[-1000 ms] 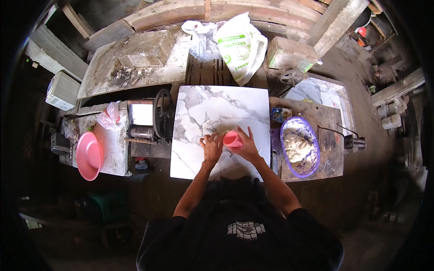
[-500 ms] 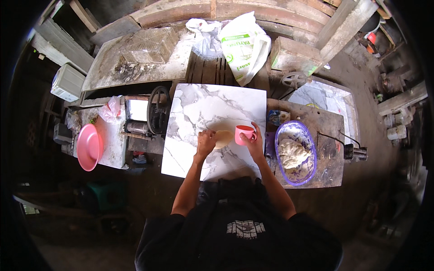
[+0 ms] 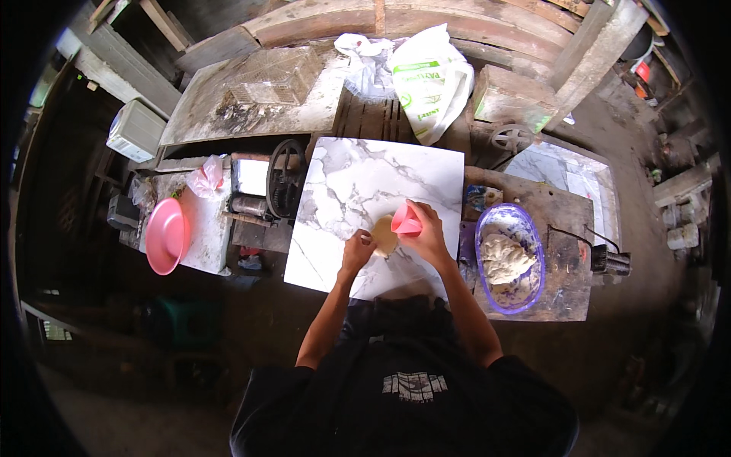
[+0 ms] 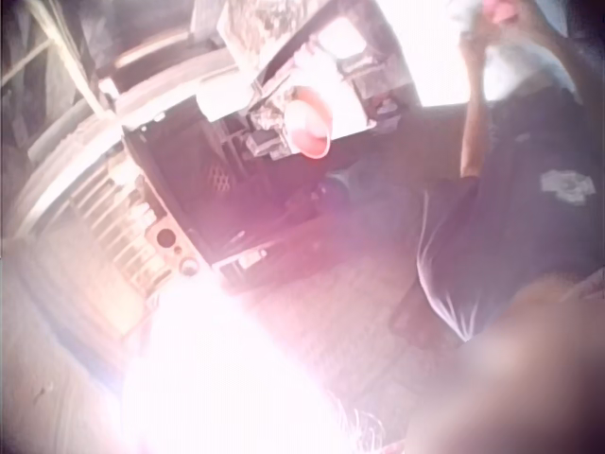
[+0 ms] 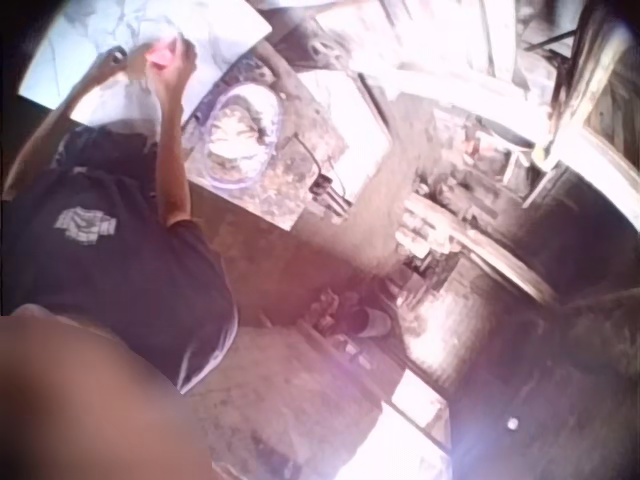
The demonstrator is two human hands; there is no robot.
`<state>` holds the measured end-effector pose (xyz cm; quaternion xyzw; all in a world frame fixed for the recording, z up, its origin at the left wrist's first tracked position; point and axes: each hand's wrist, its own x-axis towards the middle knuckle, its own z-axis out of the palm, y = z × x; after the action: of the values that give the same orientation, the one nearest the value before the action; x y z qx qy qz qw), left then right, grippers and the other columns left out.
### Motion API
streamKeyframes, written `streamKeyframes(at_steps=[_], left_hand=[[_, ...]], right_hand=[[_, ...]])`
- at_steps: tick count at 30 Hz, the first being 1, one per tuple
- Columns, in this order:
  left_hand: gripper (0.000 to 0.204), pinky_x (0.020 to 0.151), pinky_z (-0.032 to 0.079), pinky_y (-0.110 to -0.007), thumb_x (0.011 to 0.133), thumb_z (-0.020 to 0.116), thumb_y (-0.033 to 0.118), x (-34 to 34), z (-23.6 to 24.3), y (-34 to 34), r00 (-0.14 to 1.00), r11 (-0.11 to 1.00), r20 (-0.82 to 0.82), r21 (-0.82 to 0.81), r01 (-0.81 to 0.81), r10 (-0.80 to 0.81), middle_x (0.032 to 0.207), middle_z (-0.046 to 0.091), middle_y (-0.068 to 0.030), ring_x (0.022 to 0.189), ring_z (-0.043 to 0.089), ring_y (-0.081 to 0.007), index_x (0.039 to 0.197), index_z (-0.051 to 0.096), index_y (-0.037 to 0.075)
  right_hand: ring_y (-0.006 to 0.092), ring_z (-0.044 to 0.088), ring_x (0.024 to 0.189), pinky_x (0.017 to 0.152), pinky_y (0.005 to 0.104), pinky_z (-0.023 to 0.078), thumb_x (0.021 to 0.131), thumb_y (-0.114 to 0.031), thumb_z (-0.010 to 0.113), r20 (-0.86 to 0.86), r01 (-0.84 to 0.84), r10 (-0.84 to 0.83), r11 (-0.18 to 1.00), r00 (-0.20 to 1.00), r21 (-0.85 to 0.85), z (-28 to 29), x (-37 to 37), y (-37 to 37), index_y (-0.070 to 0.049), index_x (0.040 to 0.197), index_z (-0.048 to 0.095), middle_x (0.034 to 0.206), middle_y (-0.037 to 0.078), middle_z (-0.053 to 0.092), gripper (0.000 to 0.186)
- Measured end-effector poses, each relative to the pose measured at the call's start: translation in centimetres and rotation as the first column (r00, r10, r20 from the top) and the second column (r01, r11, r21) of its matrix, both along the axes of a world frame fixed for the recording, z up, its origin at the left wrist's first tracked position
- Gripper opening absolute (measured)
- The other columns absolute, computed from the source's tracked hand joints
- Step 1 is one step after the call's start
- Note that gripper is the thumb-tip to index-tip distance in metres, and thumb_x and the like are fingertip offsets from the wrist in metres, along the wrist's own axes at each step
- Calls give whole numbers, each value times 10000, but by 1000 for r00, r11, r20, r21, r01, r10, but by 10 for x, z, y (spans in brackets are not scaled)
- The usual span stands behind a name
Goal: The person kneads a piece of dough by hand on a white tiled surface, occasionally picking up a small red cup.
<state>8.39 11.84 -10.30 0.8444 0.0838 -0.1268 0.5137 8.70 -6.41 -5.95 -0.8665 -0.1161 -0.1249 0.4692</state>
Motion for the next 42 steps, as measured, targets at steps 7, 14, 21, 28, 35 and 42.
streamKeyframes(at_steps=[7, 14, 21, 28, 35, 42], left_hand=[[193, 580, 454, -321, 759, 563, 155, -27, 1, 17, 983, 996, 180, 67, -53, 41, 766, 618, -122, 664, 593, -228, 914, 579, 41], [183, 559, 443, -277, 795, 532, 117, -36, -1, 23, 954, 993, 294, -81, 90, -63, 799, 612, -124, 631, 570, -174, 947, 568, 23], [185, 565, 431, -244, 814, 526, 143, -28, 6, 6, 936, 944, 261, -163, 285, -238, 876, 621, -72, 750, 580, -139, 959, 571, 38], [153, 644, 432, -286, 788, 529, 83, -35, 3, 6, 887, 917, 347, -143, 372, -305, 868, 612, -95, 771, 573, -200, 929, 575, 49], [134, 647, 424, -282, 816, 508, 93, -49, 3, 14, 927, 950, 318, -170, 261, -197, 895, 615, -40, 809, 573, -163, 932, 573, 79], [128, 631, 422, -258, 811, 511, 67, -44, 14, 29, 922, 959, 355, -170, 228, -156, 891, 608, -41, 815, 570, -141, 924, 568, 56]], right_hand=[[278, 365, 1147, 901, 394, 327, 592, -21, 615, -93, -239, 225, 953, 970, -188, -19, -26, 36, -69, 1167, 433, 1178, 119, 429, 605], [275, 374, 1114, 877, 422, 309, 708, -165, 590, -68, -38, 20, 960, 997, -277, -6, -52, 46, -83, 1104, 448, 1130, 102, 448, 429], [279, 390, 1087, 841, 428, 331, 781, -181, 514, -52, 183, -224, 890, 973, -418, -19, -69, 53, -85, 1050, 460, 1087, 100, 460, 291], [252, 330, 1182, 954, 459, 257, 806, -230, 484, 85, 290, -325, 659, 942, -693, -23, -82, 50, -112, 1183, 421, 1245, 54, 398, 400], [254, 376, 1150, 949, 491, 258, 852, -293, 411, -33, 187, -290, 697, 956, -692, -11, 2, 33, -103, 1100, 518, 1159, 45, 499, 329], [277, 449, 1072, 908, 411, 331, 861, -265, 398, -56, 184, -243, 848, 968, -498, -24, 16, 44, -78, 1052, 530, 1117, 70, 521, 299]])
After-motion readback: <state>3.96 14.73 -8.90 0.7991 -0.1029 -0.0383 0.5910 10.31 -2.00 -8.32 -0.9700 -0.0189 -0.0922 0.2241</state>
